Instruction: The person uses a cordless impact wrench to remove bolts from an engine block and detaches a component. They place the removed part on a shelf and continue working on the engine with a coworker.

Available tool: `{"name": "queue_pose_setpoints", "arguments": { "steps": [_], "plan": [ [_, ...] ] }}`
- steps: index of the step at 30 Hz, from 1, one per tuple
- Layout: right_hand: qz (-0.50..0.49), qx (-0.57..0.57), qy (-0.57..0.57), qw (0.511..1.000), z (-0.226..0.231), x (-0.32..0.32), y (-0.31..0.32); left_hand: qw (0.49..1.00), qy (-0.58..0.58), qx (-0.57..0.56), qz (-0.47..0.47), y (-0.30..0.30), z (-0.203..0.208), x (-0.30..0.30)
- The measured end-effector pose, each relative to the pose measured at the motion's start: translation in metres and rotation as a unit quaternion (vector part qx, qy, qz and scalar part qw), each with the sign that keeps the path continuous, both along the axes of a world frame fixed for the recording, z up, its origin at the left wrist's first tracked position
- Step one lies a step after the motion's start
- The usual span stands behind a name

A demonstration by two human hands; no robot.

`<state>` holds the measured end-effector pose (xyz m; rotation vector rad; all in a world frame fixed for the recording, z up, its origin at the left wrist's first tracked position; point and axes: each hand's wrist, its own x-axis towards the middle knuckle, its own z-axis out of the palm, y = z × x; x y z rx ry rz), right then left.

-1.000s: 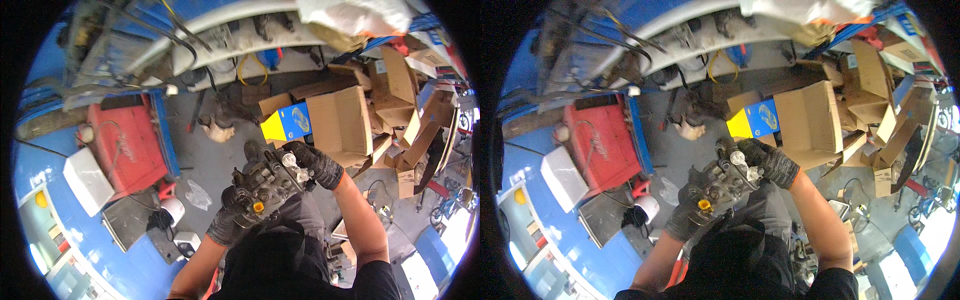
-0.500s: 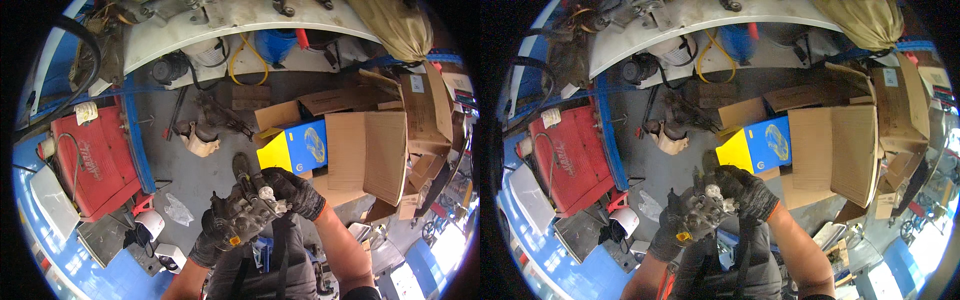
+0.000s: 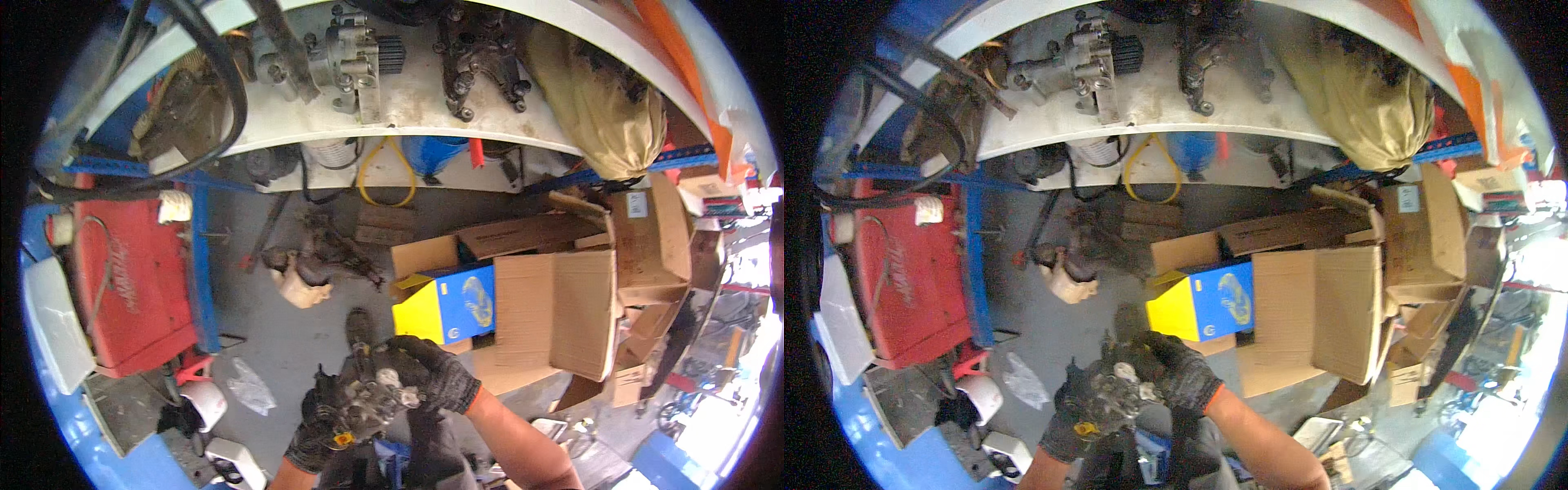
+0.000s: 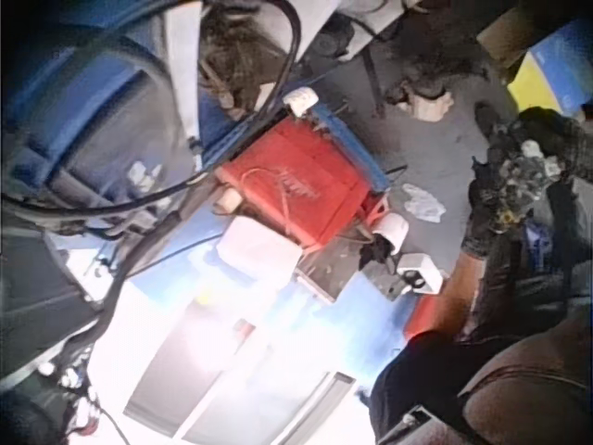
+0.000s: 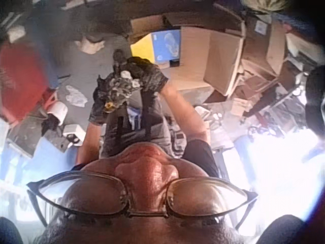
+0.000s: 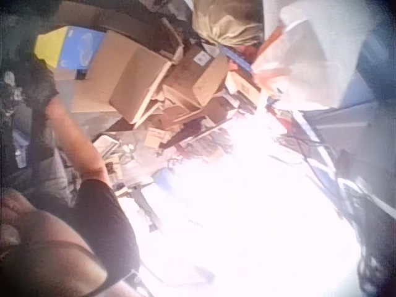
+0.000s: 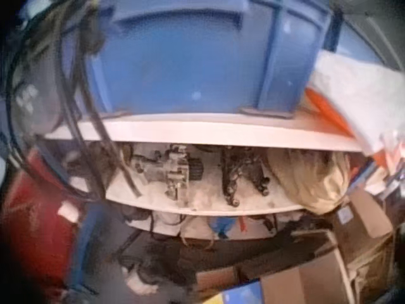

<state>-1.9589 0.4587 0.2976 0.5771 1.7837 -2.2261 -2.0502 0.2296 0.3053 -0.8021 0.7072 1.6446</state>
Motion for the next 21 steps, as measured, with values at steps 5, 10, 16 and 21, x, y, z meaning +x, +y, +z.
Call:
{"name": "queue_pose_setpoints", "arguments": {
  "steps": [5, 10, 16, 21],
  "plan": [
    [0.175, 0.333, 0.197, 0.905, 0.0, -0.012, 0.036, 0.997, 0.002, 0.046, 0.066, 0.021, 0.007, 0.02],
    [0.166, 0.384, -0.024, 0.908, 0.039, -0.045, 0.076, 0.993, 0.057, 0.094, 0.038, 0.058, 0.021, 0.01],
    [0.049, 0.929, -0.082, 0.358, 0.078, -0.144, 0.3, 0.995, 0.04, 0.089, 0.024, 0.07, 0.019, 0.014],
    [0.065, 0.933, -0.157, 0.316, 0.064, -0.154, 0.386, 0.997, 0.026, 0.07, 0.015, 0.064, 0.017, 0.017]
  ]
}}
